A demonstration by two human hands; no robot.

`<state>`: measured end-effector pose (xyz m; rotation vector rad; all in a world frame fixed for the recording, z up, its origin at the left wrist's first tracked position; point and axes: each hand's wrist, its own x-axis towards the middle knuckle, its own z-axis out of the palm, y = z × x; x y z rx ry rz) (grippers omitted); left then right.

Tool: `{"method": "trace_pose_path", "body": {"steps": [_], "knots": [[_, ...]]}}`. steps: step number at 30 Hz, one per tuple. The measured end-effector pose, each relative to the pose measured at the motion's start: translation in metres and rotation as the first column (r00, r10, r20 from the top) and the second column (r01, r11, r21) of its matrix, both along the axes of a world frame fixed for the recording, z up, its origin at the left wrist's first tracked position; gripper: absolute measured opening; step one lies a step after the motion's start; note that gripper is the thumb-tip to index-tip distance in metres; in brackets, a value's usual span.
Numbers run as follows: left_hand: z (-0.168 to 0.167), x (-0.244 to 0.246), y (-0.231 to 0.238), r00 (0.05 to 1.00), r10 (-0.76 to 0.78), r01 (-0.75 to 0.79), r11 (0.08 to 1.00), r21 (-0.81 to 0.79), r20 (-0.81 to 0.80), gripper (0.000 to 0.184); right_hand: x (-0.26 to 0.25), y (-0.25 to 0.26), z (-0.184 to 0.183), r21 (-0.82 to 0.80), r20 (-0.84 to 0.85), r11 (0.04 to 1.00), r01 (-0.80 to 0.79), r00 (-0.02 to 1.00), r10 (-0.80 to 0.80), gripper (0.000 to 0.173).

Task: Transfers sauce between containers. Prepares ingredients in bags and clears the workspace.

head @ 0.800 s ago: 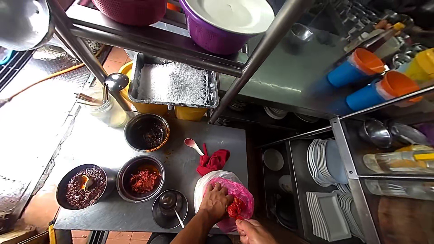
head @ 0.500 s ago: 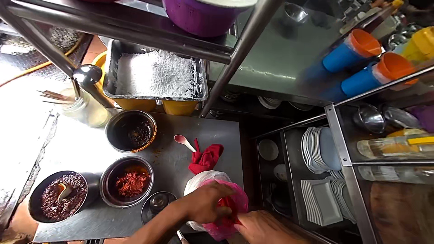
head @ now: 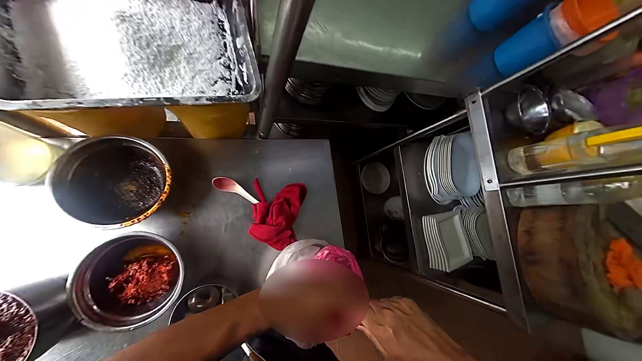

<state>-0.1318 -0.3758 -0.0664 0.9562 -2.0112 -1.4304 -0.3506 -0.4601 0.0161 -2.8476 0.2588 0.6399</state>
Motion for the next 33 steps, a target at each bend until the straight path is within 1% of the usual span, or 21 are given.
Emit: {"method": "trace_pose_path", "body": {"steps": [3, 5, 8, 10, 12, 14, 16, 17, 18, 19, 20, 21, 22, 24, 25, 26, 27, 28, 29, 31, 33], "knots": [[-0.009, -0.004, 0.005, 0.997, 0.026, -0.027, 1.0, -0.015, -0.07, 0.03, -0.001, 0.005, 0.0, -0.05, 0.048, 0.999, 0.005, 0.999, -0.003, 0.028], [-0.013, -0.006, 0.009, 0.993, 0.069, -0.072, 0.997, -0.033, -0.092, 0.028, 0.003, 0.009, 0.002, -0.025, 0.04, 0.998, 0.066, 0.997, -0.065, 0.029], [-0.019, -0.012, 0.02, 0.977, 0.187, -0.195, 0.978, -0.077, -0.099, 0.022, 0.008, 0.019, 0.002, 0.102, -0.058, 0.95, 0.296, 0.955, -0.292, 0.039], [-0.023, -0.017, 0.027, 0.954, 0.28, -0.291, 0.951, -0.105, -0.112, 0.017, 0.006, 0.021, -0.005, 0.275, -0.169, 0.823, 0.497, 0.868, -0.467, 0.047], [-0.026, -0.02, 0.033, 0.935, 0.336, -0.35, 0.926, -0.142, -0.116, 0.015, 0.004, 0.022, -0.011, 0.427, -0.332, 0.602, 0.675, 0.736, -0.59, 0.047], [-0.029, -0.023, 0.038, 0.916, 0.385, -0.4, 0.895, -0.197, -0.113, 0.016, 0.004, 0.025, -0.015, 0.55, -0.484, 0.262, 0.793, 0.558, -0.674, 0.037], [-0.033, -0.027, 0.04, 0.879, 0.461, -0.477, 0.853, -0.211, -0.124, 0.015, 0.009, 0.031, -0.018, 0.63, -0.609, -0.139, 0.764, 0.375, -0.699, 0.028], [-0.033, -0.028, 0.041, 0.859, 0.496, -0.512, 0.841, -0.173, -0.131, 0.014, 0.012, 0.034, -0.017, 0.633, -0.665, -0.297, 0.715, 0.305, -0.682, 0.028], [-0.031, -0.026, 0.041, 0.849, 0.514, -0.527, 0.843, -0.107, -0.124, 0.015, 0.014, 0.036, -0.016, 0.626, -0.702, -0.396, 0.672, 0.265, -0.662, 0.029], [-0.027, -0.023, 0.041, 0.856, 0.508, -0.512, 0.858, -0.029, -0.095, 0.022, 0.016, 0.038, -0.016, 0.621, -0.718, -0.436, 0.652, 0.249, -0.65, 0.028], [-0.023, -0.017, 0.04, 0.883, 0.467, -0.466, 0.884, 0.026, -0.048, 0.033, 0.015, 0.041, -0.016, 0.62, -0.712, -0.414, 0.666, 0.255, -0.654, 0.027], [-0.019, -0.013, 0.038, 0.916, 0.4, -0.4, 0.915, 0.045, 0.01, 0.042, 0.014, 0.043, -0.016, 0.618, -0.687, -0.334, 0.712, 0.282, -0.67, 0.024], [-0.016, -0.01, 0.036, 0.941, 0.331, -0.332, 0.943, 0.015, 0.073, 0.044, 0.015, 0.045, -0.016, 0.612, -0.647, -0.218, 0.76, 0.323, -0.691, 0.023], [-0.013, -0.007, 0.028, 0.954, 0.227, -0.206, 0.971, -0.118, 0.199, 0.034, 0.021, 0.048, -0.015, 0.582, -0.551, 0.044, 0.812, 0.434, -0.713, 0.029], [-0.013, -0.006, 0.024, 0.941, 0.219, -0.167, 0.964, -0.207, 0.258, 0.024, 0.026, 0.048, -0.015, 0.565, -0.508, 0.134, 0.814, 0.471, -0.721, 0.034], [-0.014, -0.007, 0.019, 0.922, 0.234, -0.143, 0.947, -0.289, 0.31, 0.015, 0.029, 0.048, -0.016, 0.545, -0.482, 0.18, 0.819, 0.481, -0.733, 0.037], [-0.015, -0.008, 0.014, 0.903, 0.243, -0.125, 0.938, -0.324, 0.354, 0.012, 0.031, 0.048, -0.017, 0.533, -0.468, 0.181, 0.827, 0.467, -0.75, 0.04], [-0.016, -0.009, 0.009, 0.885, 0.245, -0.115, 0.939, -0.324, 0.396, 0.012, 0.032, 0.048, -0.018, 0.535, -0.468, 0.138, 0.834, 0.428, -0.773, 0.042], [-0.017, -0.01, 0.005, 0.87, 0.25, -0.118, 0.943, -0.312, 0.424, 0.014, 0.033, 0.049, -0.018, 0.547, -0.49, 0.053, 0.835, 0.371, -0.789, 0.043], [-0.02, -0.011, 0.003, 0.852, 0.291, -0.167, 0.939, -0.302, 0.436, 0.019, 0.037, 0.054, -0.008, 0.589, -0.601, -0.226, 0.776, 0.234, -0.764, 0.042], [-0.028, -0.013, 0.005, 0.826, 0.391, -0.242, 0.897, -0.37, 0.406, 0.027, 0.042, 0.062, 0.003, 0.583, -0.72, -0.5, 0.64, 0.121, -0.684, 0.045]]}}
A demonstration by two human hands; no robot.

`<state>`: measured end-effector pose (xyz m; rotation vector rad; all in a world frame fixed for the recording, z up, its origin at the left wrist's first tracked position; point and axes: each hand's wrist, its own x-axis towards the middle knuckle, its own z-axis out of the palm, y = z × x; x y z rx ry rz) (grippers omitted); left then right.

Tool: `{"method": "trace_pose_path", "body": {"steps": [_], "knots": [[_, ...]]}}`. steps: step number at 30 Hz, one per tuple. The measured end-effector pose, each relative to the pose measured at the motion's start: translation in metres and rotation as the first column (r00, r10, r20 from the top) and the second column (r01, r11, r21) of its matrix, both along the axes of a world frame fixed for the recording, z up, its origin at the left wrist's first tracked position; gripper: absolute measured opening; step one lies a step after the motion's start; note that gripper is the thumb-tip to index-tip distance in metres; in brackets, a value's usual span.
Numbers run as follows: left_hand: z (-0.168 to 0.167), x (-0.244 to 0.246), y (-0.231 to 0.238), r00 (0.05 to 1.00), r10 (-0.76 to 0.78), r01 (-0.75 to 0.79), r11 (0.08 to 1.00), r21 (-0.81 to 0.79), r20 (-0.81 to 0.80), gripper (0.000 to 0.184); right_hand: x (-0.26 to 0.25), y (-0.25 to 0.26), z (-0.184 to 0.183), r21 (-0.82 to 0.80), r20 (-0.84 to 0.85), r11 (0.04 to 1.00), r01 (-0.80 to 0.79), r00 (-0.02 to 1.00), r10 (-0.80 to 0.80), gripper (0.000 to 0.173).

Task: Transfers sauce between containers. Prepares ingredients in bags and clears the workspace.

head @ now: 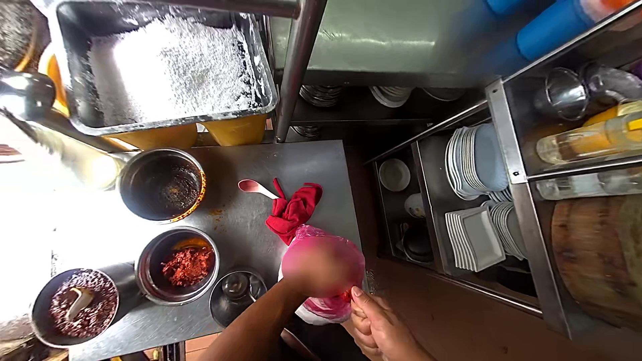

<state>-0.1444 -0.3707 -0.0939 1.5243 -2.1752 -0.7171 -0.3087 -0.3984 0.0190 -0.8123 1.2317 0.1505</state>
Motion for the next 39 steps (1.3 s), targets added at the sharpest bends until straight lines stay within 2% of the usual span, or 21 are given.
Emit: {"method": "trace_pose_path", "body": {"steps": [1, 3, 7, 10, 12, 15, 17, 18, 22, 28, 32, 35, 36, 39], "knots": [[-0.003, -0.001, 0.001, 0.999, 0.035, -0.035, 0.999, -0.015, -0.002, 0.039, 0.001, 0.005, 0.003, 0.047, 0.033, 0.995, 0.083, 0.996, -0.084, 0.047], [-0.006, -0.004, 0.0, 0.995, 0.098, -0.098, 0.995, 0.001, -0.002, 0.05, 0.0, 0.012, 0.003, 0.052, 0.077, 0.986, 0.16, 0.984, -0.163, 0.047], [-0.006, -0.008, -0.007, 0.986, 0.157, -0.161, 0.984, 0.081, 0.049, 0.05, 0.001, 0.02, 0.003, -0.005, 0.11, 0.965, 0.261, 0.96, -0.258, 0.045], [-0.003, -0.008, -0.011, 0.986, 0.142, -0.157, 0.963, 0.219, 0.084, 0.05, 0.004, 0.021, 0.002, -0.012, 0.071, 0.952, 0.306, 0.95, -0.304, 0.044], [0.003, -0.006, -0.015, 0.989, 0.115, -0.138, 0.944, 0.3, 0.092, 0.048, -0.001, 0.017, -0.005, -0.065, 0.076, 0.967, 0.248, 0.967, -0.243, 0.041], [0.026, 0.009, -0.021, 0.999, 0.018, -0.028, 0.926, 0.375, 0.031, 0.026, -0.016, -0.002, -0.031, -0.288, 0.086, 0.957, -0.022, 0.995, 0.048, 0.036], [0.047, 0.02, -0.015, 0.999, -0.017, 0.026, 0.924, 0.382, -0.027, 0.049, -0.024, -0.017, -0.042, -0.353, 0.079, 0.923, -0.154, 0.978, 0.194, 0.036], [0.056, 0.028, -0.012, 0.998, -0.004, 0.027, 0.927, 0.375, -0.062, 0.05, -0.024, -0.025, -0.044, -0.343, 0.11, 0.924, -0.169, 0.97, 0.219, 0.036], [0.064, 0.039, -0.009, 0.973, 0.067, 0.012, 0.94, 0.34, -0.219, 0.024, -0.023, -0.047, -0.041, -0.204, 0.277, 0.962, -0.182, 0.932, 0.235, 0.037], [0.053, 0.049, -0.033, 0.894, -0.038, 0.232, 0.892, 0.389, -0.446, 0.028, -0.026, -0.056, -0.042, -0.065, 0.36, 0.99, -0.124, 0.923, 0.139, 0.04], [0.035, 0.051, -0.04, 0.791, 0.062, 0.322, 0.803, 0.501, -0.609, 0.028, -0.014, -0.054, -0.042, 0.102, 0.324, 0.992, 0.069, 0.941, -0.099, 0.044], [0.023, 0.049, -0.036, 0.721, 0.132, 0.29, 0.835, 0.468, -0.681, 0.023, -0.01, -0.05, -0.04, 0.283, 0.257, 0.921, 0.268, 0.904, -0.342, 0.049], [0.021, 0.049, -0.033, 0.707, 0.144, 0.259, 0.858, 0.443, -0.692, 0.022, -0.011, -0.049, -0.041, 0.304, 0.264, 0.912, 0.275, 0.896, -0.358, 0.05], [0.018, 0.056, -0.027, 0.685, 0.113, 0.258, 0.886, 0.384, -0.719, 0.025, -0.015, -0.048, -0.04, 0.187, 0.322, 0.98, 0.066, 0.939, -0.125, 0.045]]}}
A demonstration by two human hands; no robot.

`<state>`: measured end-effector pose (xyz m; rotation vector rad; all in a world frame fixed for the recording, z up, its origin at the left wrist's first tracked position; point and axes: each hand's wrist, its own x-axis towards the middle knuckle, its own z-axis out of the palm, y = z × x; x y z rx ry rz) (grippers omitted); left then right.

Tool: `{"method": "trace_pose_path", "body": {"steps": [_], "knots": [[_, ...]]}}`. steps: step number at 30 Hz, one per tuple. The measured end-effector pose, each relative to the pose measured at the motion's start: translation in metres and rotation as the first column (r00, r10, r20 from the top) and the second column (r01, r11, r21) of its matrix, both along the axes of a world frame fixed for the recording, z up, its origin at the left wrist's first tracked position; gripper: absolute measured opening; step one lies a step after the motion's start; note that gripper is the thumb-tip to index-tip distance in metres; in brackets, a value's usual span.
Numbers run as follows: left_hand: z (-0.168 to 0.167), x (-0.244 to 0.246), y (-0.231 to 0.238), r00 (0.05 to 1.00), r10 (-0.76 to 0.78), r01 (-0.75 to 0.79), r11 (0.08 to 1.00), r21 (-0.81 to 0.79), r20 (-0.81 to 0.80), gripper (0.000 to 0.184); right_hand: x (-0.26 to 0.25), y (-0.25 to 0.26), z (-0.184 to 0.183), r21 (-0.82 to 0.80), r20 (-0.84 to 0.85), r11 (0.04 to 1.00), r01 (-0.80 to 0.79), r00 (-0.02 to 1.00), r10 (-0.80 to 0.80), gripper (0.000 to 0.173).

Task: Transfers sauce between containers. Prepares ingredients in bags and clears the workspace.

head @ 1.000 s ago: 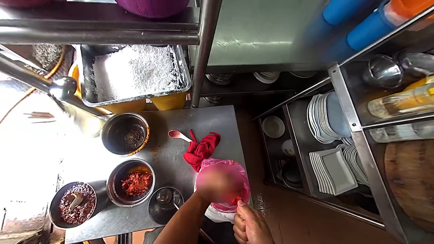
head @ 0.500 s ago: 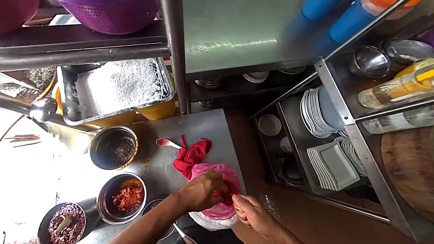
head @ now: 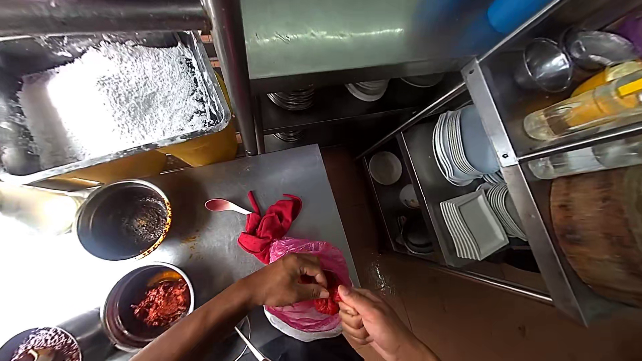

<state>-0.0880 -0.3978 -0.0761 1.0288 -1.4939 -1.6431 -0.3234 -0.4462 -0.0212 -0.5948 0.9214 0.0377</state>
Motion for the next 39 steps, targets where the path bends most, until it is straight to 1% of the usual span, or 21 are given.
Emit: {"method": "trace_pose_path", "body": {"steps": [1, 3, 6, 7, 10, 13, 15, 17, 19, 21, 24, 26, 28, 29, 31, 33, 35, 36, 37, 38, 39], "knots": [[0.001, 0.003, -0.001, 0.999, -0.035, 0.035, 0.999, -0.003, 0.002, 0.025, -0.001, 0.0, -0.001, -0.032, 0.008, 0.998, -0.061, 0.998, 0.061, 0.044], [0.008, 0.006, -0.006, 0.989, -0.128, 0.13, 0.991, -0.019, 0.071, 0.021, -0.002, -0.002, -0.002, -0.059, 0.029, 0.991, -0.12, 0.992, 0.121, 0.043], [0.018, 0.006, -0.016, 0.954, -0.192, 0.232, 0.959, -0.163, 0.228, 0.017, 0.001, -0.006, -0.006, -0.048, 0.048, 0.993, -0.108, 0.993, 0.11, 0.042], [0.018, 0.004, -0.017, 0.95, -0.165, 0.228, 0.947, -0.225, 0.266, 0.016, 0.001, -0.007, -0.007, -0.029, 0.052, 0.996, -0.087, 0.995, 0.088, 0.043], [0.005, -0.008, -0.008, 0.962, 0.054, 0.062, 0.91, -0.409, 0.267, 0.012, -0.001, -0.008, -0.012, 0.084, 0.083, 0.996, 0.0, 0.997, -0.007, 0.044], [-0.006, -0.018, 0.002, 0.947, 0.228, -0.086, 0.86, -0.502, 0.228, 0.012, -0.005, -0.006, -0.016, 0.23, 0.156, 0.972, 0.045, 0.984, -0.082, 0.045], [-0.01, -0.02, 0.006, 0.953, 0.252, -0.149, 0.873, -0.464, 0.169, 0.011, -0.008, -0.006, -0.017, 0.255, 0.164, 0.966, 0.039, 0.983, -0.083, 0.044], [-0.01, -0.017, 0.008, 0.975, 0.193, -0.143, 0.92, -0.366, 0.106, 0.011, -0.009, -0.007, -0.017, 0.25, 0.152, 0.968, 0.016, 0.987, -0.056, 0.043], [-0.009, -0.009, 0.006, 0.992, 0.094, -0.064, 0.95, -0.306, 0.083, 0.013, -0.009, -0.008, -0.017, 0.246, 0.137, 0.969, -0.005, 0.99, -0.03, 0.043], [-0.006, -0.002, 0.002, 0.993, -0.006, 0.04, 0.956, -0.291, 0.117, 0.014, -0.007, -0.007, -0.017, 0.256, 0.126, 0.967, -0.009, 0.992, -0.024, 0.042], [-0.004, -0.002, -0.003, 0.983, -0.078, 0.124, 0.947, -0.295, 0.164, 0.012, -0.003, -0.004, -0.015, 0.252, 0.086, 0.968, -0.008, 0.996, -0.014, 0.041], [-0.008, -0.008, -0.001, 0.992, -0.028, 0.061, 0.96, -0.272, 0.123, 0.01, -0.003, -0.002, -0.014, 0.253, 0.076, 0.967, 0.006, 0.997, -0.026, 0.041], [-0.014, -0.016, 0.004, 0.993, 0.114, -0.106, 0.97, -0.217, 0.023, 0.009, -0.003, -0.001, -0.014, 0.252, 0.085, 0.967, 0.036, 0.995, -0.059, 0.041], [-0.016, -0.019, 0.006, 0.985, 0.169, -0.17, 0.97, -0.171, -0.023, 0.009, -0.004, -0.001, -0.015, 0.252, 0.091, 0.967, 0.048, 0.993, -0.073, 0.042], [-0.014, -0.021, 0.009, 0.977, 0.196, -0.198, 0.98, -0.023, -0.09, 0.008, -0.005, 0.001, -0.015, 0.24, 0.085, 0.968, 0.068, 0.992, -0.091, 0.043], [-0.01, -0.02, 0.01, 0.967, 0.183, -0.148, 0.969, 0.196, -0.175, 0.008, -0.005, 0.003, -0.016, 0.24, 0.069, 0.965, 0.106, 0.99, -0.126, 0.043], [-0.007, -0.015, 0.008, 0.957, 0.149, -0.06, 0.94, 0.335, -0.248, 0.014, -0.002, 0.004, -0.016, 0.251, 0.025, 0.952, 0.175, 0.982, -0.187, 0.044], [-0.006, -0.012, 0.006, 0.963, 0.109, -0.015, 0.935, 0.354, -0.247, 0.017, 0.001, 0.005, -0.015, 0.256, -0.008, 0.944, 0.209, 0.977, -0.214, 0.044], [-0.003, -0.008, 0.005, 0.979, 0.053, 0.018, 0.94, 0.34, -0.199, 0.021, 0.005, 0.006, -0.013, 0.263, -0.046, 0.934, 0.243, 0.97, -0.24, 0.045], [0.004, -0.005, 0.005, 0.995, -0.011, 0.04, 0.955, 0.294, -0.102, 0.026, 0.01, 0.006, -0.01, 0.27, -0.083, 0.921, 0.28, 0.96, -0.268, 0.047], [0.013, -0.004, 0.005, 0.998, -0.056, 0.047, 0.974, 0.223, 0.036, 0.035, 0.014, 0.006, -0.007, 0.281, -0.116, 0.903, 0.325, 0.946, -0.304, 0.049]]}}
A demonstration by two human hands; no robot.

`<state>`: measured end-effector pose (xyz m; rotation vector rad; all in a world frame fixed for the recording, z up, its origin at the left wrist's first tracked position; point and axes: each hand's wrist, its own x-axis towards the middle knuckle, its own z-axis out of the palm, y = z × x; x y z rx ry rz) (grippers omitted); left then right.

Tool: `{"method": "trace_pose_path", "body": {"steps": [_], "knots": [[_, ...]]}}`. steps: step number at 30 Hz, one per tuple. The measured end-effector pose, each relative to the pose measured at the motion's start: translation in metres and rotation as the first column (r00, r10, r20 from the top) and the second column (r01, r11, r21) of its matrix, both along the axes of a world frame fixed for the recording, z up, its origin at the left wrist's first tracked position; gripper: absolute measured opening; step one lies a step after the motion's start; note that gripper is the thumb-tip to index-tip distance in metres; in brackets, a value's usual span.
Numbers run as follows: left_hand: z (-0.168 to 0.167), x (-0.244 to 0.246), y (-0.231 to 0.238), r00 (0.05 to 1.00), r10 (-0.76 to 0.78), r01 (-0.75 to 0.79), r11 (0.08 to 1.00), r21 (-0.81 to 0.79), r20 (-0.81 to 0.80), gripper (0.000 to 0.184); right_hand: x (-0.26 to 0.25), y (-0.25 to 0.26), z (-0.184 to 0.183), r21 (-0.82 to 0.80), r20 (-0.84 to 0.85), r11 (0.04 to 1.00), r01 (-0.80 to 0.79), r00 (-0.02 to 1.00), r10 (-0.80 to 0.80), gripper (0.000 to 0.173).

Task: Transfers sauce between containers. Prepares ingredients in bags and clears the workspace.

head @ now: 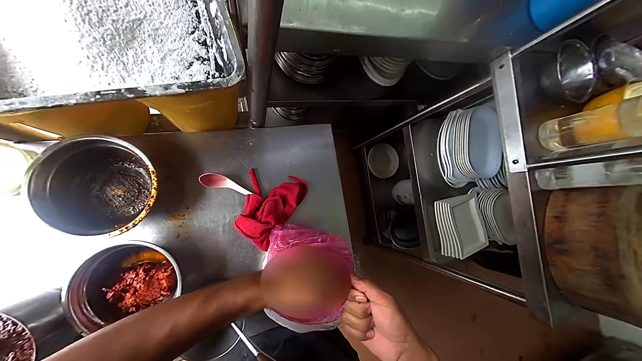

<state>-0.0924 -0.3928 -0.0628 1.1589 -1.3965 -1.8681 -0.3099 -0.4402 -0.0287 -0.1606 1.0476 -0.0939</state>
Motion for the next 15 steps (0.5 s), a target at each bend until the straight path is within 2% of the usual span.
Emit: {"method": "trace_pose_path", "body": {"steps": [2, 3, 5, 6, 7, 8, 9, 11, 13, 15], "knots": [[0.024, -0.008, 0.002, 0.959, -0.015, 0.05, 0.992, -0.12, 0.281, 0.054, 0.009, 0.0, 0.006, 0.005, -0.069, 0.997, 0.079, 0.995, -0.079, 0.051], [0.036, -0.014, 0.003, 0.94, 0.002, 0.033, 0.995, -0.095, 0.342, 0.049, 0.013, 0.002, 0.01, -0.014, -0.089, 0.996, 0.093, 0.992, -0.094, 0.052], [0.052, -0.026, 0.008, 0.946, 0.115, -0.12, 0.993, 0.0, 0.302, 0.029, 0.017, 0.01, 0.016, -0.041, -0.1, 0.995, 0.095, 0.99, -0.098, 0.053], [0.054, -0.032, 0.014, 0.94, 0.205, -0.21, 0.978, -0.009, 0.271, 0.024, 0.016, 0.013, 0.017, -0.034, -0.087, 0.995, 0.091, 0.992, -0.093, 0.052], [0.051, -0.041, 0.024, 0.916, 0.298, -0.279, 0.954, -0.106, 0.268, 0.021, 0.015, 0.015, 0.019, 0.0, -0.082, 0.996, 0.091, 0.992, -0.091, 0.053], [0.044, -0.05, 0.038, 0.882, 0.37, -0.296, 0.917, -0.268, 0.29, 0.021, 0.014, 0.015, 0.021, 0.043, -0.087, 0.996, 0.083, 0.993, -0.079, 0.055], [0.036, -0.055, 0.052, 0.846, 0.413, -0.245, 0.862, -0.443, 0.336, 0.025, 0.012, 0.012, 0.024, 0.084, -0.081, 0.994, 0.069, 0.995, -0.062, 0.055], [0.021, -0.051, 0.077, 0.755, 0.449, 0.009, 0.722, -0.692, 0.478, 0.03, 0.007, 0.006, 0.028, 0.186, -0.035, 0.98, 0.07, 0.997, -0.065, 0.053], [0.014, -0.038, 0.092, 0.663, 0.455, 0.227, 0.635, -0.739, 0.594, 0.032, 0.011, 0.003, 0.031, 0.283, -0.021, 0.954, 0.104, 0.995, -0.102, 0.052], [0.015, -0.031, 0.096, 0.61, 0.427, 0.335, 0.624, -0.706, 0.667, 0.032, 0.018, 0.006, 0.033, 0.333, -0.034, 0.93, 0.153, 0.988, -0.151, 0.052]]}}
